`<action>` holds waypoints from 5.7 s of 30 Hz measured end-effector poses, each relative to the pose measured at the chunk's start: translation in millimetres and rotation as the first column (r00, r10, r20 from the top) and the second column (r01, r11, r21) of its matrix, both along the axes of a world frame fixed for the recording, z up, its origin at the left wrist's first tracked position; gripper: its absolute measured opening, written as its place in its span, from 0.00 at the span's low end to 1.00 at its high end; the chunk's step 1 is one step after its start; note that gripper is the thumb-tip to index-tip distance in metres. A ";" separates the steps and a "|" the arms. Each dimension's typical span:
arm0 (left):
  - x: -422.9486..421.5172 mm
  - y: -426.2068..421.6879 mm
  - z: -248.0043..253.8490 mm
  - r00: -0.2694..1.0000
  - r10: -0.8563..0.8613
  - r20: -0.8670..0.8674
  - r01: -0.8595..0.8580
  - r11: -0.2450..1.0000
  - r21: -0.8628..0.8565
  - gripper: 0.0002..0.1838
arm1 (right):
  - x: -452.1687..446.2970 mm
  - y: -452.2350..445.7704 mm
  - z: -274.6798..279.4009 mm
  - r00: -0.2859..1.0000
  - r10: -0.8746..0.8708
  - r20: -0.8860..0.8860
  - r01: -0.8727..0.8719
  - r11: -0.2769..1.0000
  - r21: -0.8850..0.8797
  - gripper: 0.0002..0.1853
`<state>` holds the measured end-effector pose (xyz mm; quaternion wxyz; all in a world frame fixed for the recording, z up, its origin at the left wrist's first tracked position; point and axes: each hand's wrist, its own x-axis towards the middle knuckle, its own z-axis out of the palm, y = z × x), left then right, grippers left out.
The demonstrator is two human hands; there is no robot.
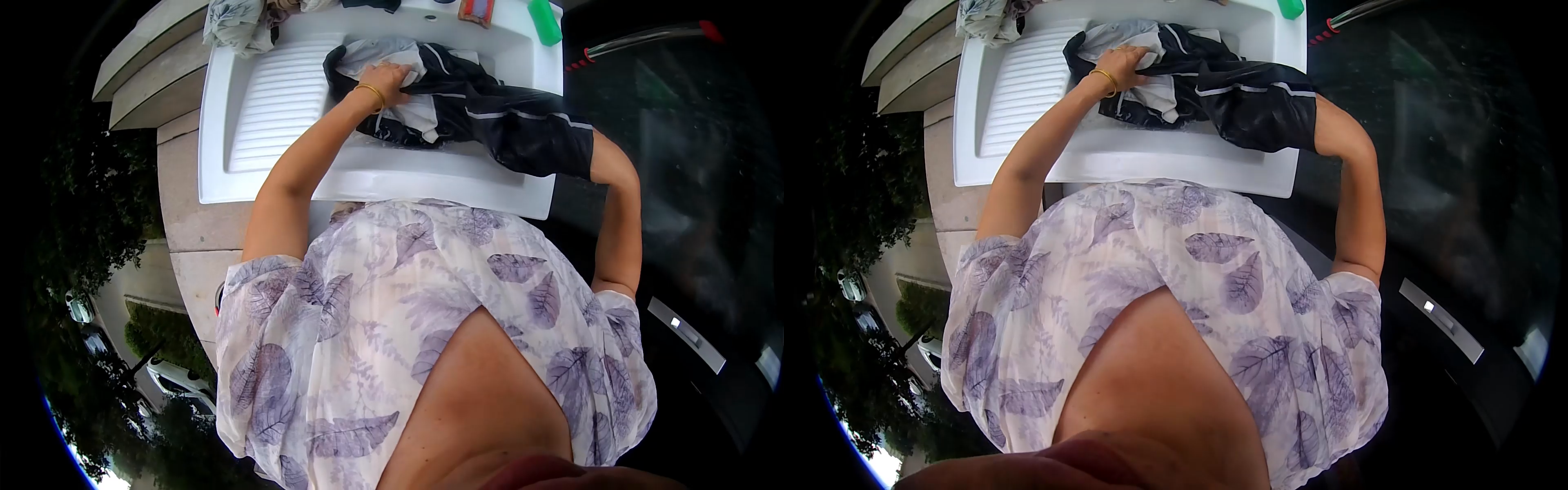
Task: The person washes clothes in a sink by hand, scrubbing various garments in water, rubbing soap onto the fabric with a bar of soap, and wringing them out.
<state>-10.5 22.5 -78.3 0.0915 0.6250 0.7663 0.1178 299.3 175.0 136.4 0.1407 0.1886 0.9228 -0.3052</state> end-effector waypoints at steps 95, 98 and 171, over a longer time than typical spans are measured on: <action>17.6 -62.5 78.5 -0.814 -0.500 0.295 -0.517 0.856 0.024 0.28 | -90.6 -30.3 -90.9 0.225 -0.970 0.089 -0.106 -0.115 -0.988 0.23; 28.9 -53.1 87.0 -0.810 -0.502 0.303 -0.521 0.853 0.020 0.29 | -101.0 -47.0 -68.6 0.253 -0.959 -0.128 -0.150 0.092 -0.984 0.23; 28.7 -37.1 61.7 -0.233 -0.013 0.972 -0.454 0.885 -0.097 0.20 | -86.6 -51.6 -97.9 0.368 -0.929 -0.033 0.097 0.073 -0.993 0.16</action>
